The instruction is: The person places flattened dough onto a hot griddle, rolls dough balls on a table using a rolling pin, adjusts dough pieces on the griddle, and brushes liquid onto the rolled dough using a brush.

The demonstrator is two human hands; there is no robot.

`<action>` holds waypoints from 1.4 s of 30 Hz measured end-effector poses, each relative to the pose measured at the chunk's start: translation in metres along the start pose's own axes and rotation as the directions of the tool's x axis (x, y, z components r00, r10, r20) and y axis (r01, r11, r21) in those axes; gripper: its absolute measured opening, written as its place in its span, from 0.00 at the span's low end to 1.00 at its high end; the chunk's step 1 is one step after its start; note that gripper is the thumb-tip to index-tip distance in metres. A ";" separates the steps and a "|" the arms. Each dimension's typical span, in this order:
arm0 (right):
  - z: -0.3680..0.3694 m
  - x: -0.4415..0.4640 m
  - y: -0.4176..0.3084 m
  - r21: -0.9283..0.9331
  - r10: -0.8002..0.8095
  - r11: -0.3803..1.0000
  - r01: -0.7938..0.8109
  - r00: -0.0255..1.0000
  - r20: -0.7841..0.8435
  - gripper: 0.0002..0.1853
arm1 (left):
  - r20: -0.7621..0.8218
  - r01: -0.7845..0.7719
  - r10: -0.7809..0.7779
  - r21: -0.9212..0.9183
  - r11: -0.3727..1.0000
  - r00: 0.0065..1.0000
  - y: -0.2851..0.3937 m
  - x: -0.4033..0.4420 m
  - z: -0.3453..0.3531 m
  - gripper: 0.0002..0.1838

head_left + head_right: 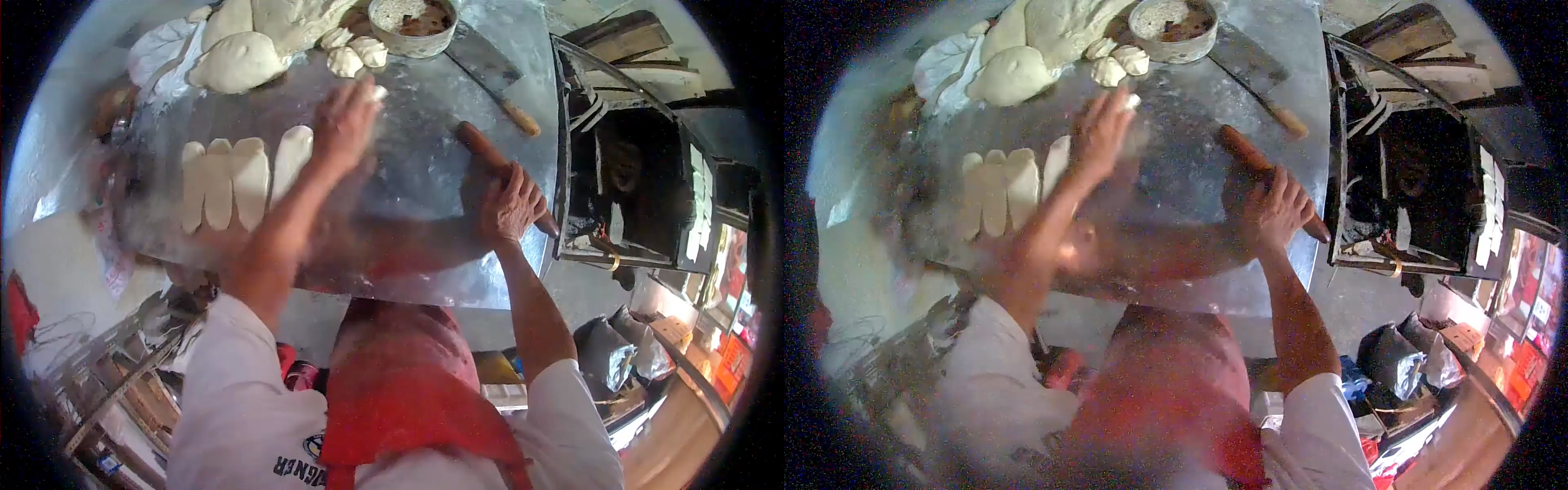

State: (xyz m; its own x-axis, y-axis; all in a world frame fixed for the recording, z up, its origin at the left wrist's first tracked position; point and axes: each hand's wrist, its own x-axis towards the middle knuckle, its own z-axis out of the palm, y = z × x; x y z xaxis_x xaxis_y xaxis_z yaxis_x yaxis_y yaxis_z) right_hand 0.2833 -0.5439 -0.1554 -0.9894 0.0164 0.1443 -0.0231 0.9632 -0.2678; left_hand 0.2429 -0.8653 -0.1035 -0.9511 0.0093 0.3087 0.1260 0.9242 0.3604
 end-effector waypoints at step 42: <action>-0.018 -0.082 -0.053 0.078 -0.439 0.896 0.438 0.845 0.306 0.46 | 0.106 0.007 -0.011 0.045 0.999 0.994 0.024 -0.166 -0.014 0.40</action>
State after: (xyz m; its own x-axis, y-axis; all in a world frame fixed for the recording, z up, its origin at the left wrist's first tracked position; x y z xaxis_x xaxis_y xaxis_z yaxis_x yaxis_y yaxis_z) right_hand 0.3684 -0.5917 -0.1362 -0.8696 -0.4911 -0.0518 -0.4647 0.8492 -0.2508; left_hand 0.4078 -0.8498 -0.1340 -0.9769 0.0391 0.2099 0.1069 0.9405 0.3224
